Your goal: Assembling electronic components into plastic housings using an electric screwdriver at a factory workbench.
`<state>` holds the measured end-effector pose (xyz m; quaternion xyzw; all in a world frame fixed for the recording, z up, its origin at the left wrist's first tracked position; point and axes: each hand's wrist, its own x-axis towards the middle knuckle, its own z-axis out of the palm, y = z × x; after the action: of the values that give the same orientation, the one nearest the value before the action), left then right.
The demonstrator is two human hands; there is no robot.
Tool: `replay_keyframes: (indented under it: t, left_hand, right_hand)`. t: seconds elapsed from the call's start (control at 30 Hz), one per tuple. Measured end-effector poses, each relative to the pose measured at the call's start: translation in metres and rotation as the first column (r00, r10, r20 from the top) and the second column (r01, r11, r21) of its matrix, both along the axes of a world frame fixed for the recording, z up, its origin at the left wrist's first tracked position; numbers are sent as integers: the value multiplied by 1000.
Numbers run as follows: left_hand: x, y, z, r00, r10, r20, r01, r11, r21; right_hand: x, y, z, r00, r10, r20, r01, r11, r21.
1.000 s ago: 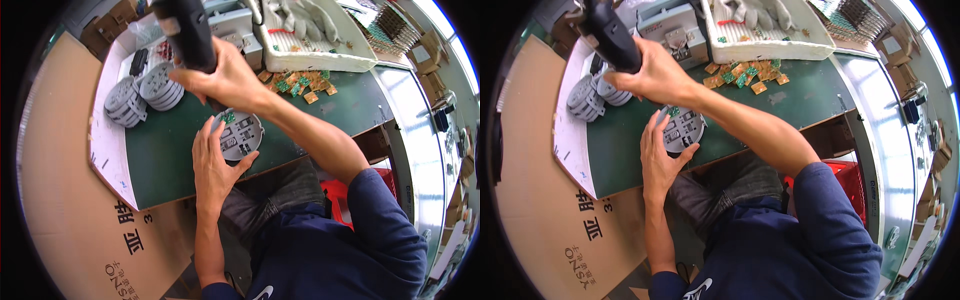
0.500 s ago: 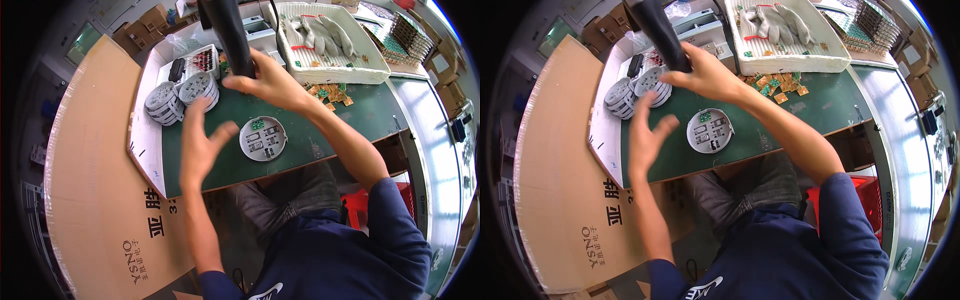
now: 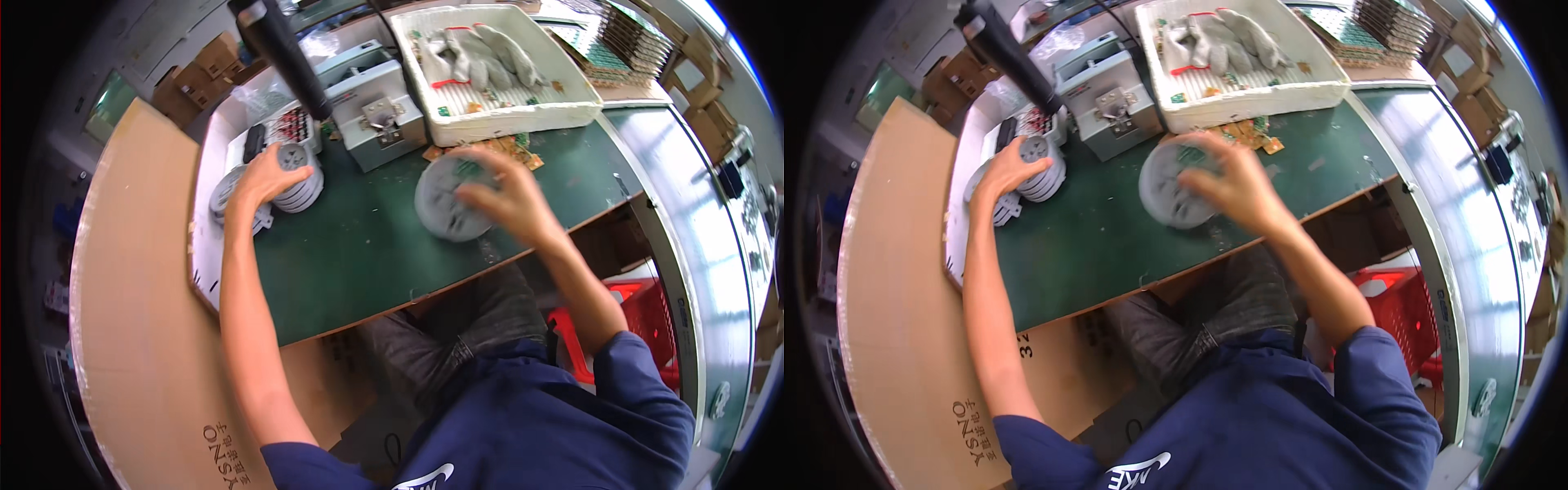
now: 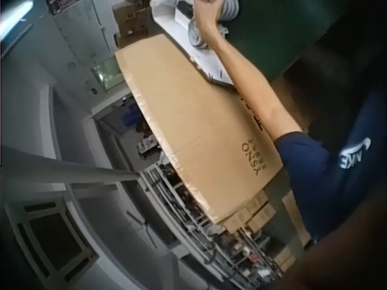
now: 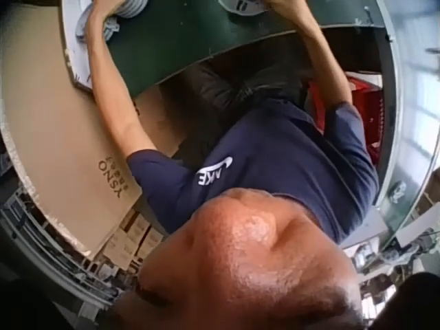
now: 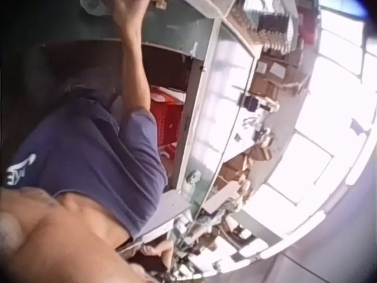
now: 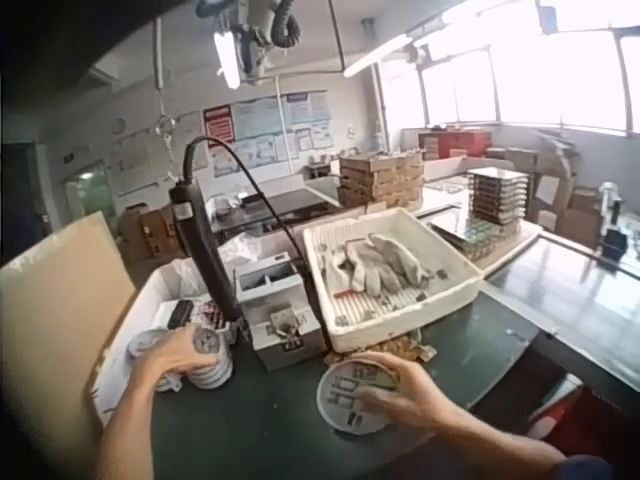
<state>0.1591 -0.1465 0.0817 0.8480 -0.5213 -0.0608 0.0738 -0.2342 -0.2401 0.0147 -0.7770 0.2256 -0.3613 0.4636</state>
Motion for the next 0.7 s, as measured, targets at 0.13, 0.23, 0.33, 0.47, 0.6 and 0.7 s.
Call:
replay_keyframes:
  t: [0.13, 0.23, 0.33, 0.47, 0.6, 0.7]
  left_hand:
    - [-11, 25, -1, 999, -51, -7, 47, 963, -264]
    - [-43, 58, 13, 987, -148, -64, 116, 928, -355]
    - [-82, 77, -3, 941, -294, -167, 227, 915, -334]
    - [-131, 83, -25, 890, -376, -259, 302, 910, -284]
    - [-159, 78, -55, 928, -358, -99, 325, 913, -247]
    - [-171, 75, -63, 944, -316, -93, 278, 915, -293]
  right_hand:
    - [-126, -67, 12, 780, -599, 181, 625, 763, -165]
    - [-245, -111, 10, 328, -936, 129, 694, 146, -705]
    - [-336, -125, -11, 53, -983, -173, 468, 178, -866]
    - [-330, -101, -15, 301, -841, -449, 422, 540, -728]
    - [-163, -53, 17, 738, -594, -320, 377, 756, -535]
    - [-82, -36, 9, 916, -272, -294, 27, 773, -634]
